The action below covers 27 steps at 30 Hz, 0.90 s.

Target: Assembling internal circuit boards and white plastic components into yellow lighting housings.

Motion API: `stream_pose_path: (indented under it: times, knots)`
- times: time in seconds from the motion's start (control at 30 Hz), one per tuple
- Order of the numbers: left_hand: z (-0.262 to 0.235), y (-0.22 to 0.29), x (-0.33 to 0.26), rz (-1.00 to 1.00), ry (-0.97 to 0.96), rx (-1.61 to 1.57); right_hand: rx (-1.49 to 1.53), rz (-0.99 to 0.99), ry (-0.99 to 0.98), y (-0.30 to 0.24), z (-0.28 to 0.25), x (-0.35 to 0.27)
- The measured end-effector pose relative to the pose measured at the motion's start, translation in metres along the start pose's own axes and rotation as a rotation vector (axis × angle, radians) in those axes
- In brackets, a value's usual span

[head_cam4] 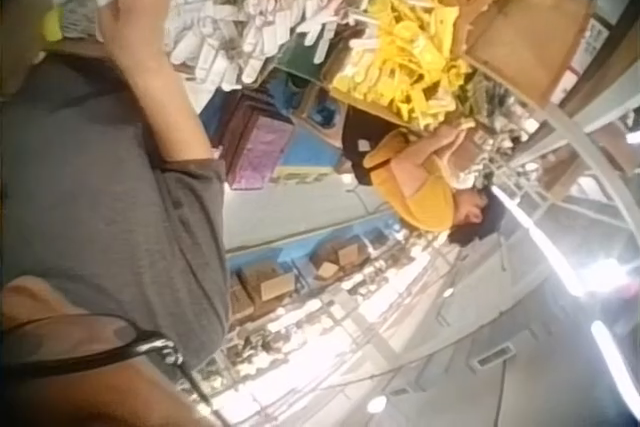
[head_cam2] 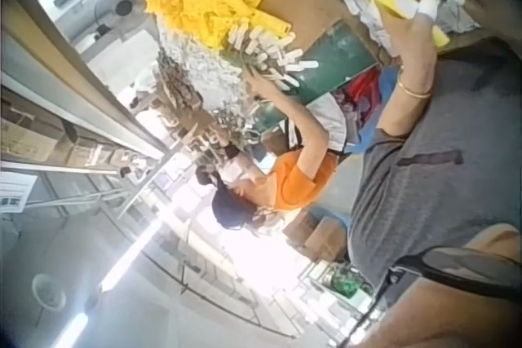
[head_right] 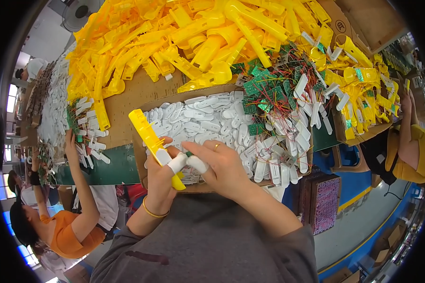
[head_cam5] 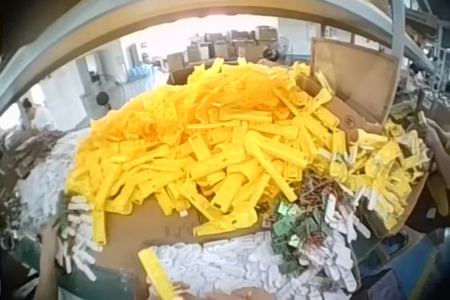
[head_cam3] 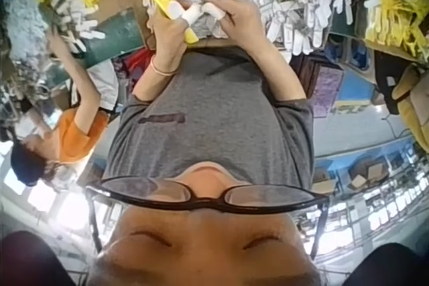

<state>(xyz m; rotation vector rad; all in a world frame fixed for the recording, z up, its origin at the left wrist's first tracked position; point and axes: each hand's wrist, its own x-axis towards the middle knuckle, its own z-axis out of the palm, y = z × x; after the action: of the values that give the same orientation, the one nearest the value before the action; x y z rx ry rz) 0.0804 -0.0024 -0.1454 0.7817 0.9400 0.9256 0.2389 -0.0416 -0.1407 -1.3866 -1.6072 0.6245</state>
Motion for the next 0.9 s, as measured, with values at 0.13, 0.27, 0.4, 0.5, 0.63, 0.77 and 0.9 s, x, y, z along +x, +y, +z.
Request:
stream_pose_path:
  times: [0.13, 0.27, 0.4, 0.5, 0.63, 0.77, 0.9]
  knots:
    - [-0.005, 0.005, 0.003, -0.069, -0.024, -0.166, -0.091, -0.226, 0.001, 0.011, -0.009, -0.007]
    - [-0.003, 0.006, 0.0, -0.063, -0.074, -0.118, -0.027, -0.196, -0.024, 0.009, -0.017, 0.002]
    - [-0.007, 0.009, 0.001, -0.035, -0.236, -0.15, 0.088, -0.214, -0.019, -0.002, -0.015, 0.003]
    - [-0.005, 0.01, 0.006, -0.295, -0.161, -0.358, 0.164, -0.173, 0.038, -0.011, -0.006, 0.001]
    - [-0.012, -0.006, 0.009, -0.253, -0.3, -0.4, 0.053, -0.168, 0.075, -0.011, 0.006, 0.003]
    - [-0.008, -0.011, 0.002, -0.279, -0.184, -0.337, -0.106, -0.245, 0.035, -0.012, 0.005, 0.007]
    - [-0.011, -0.018, 0.001, -0.205, -0.269, -0.361, -0.171, -0.264, -0.056, -0.014, -0.005, 0.014]
